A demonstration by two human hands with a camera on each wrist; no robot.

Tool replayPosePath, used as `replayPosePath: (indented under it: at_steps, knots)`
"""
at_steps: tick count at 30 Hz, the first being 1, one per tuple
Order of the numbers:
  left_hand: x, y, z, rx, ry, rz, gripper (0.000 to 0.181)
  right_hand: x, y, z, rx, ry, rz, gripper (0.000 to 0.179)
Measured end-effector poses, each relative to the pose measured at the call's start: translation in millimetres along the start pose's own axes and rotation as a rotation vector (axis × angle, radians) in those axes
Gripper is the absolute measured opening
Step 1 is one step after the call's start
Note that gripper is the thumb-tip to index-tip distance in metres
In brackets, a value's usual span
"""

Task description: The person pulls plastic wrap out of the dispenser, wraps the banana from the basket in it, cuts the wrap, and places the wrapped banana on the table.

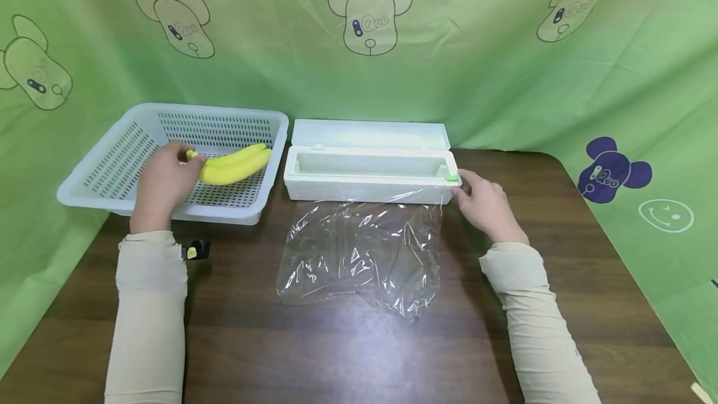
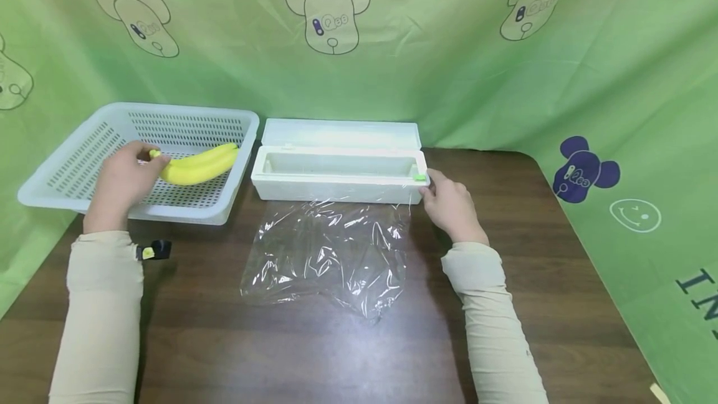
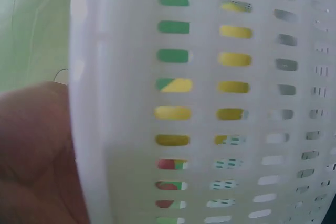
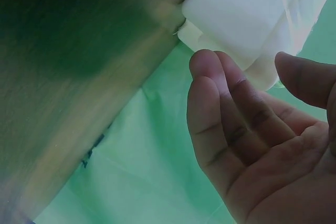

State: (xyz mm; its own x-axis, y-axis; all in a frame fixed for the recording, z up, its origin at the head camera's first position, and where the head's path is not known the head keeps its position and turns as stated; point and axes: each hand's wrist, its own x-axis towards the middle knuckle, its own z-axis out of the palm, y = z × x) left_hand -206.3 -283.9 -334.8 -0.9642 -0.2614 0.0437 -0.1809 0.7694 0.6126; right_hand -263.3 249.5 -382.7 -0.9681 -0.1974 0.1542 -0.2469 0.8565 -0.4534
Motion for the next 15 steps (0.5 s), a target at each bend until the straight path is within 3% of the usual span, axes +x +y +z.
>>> replayPosePath:
  at_steps: [15]
  knots:
    - [-6.4,4.8,-9.9,-0.098,0.126,0.012,0.049,0.8,4.4,4.3,0.032,0.070,-0.046,0.050]
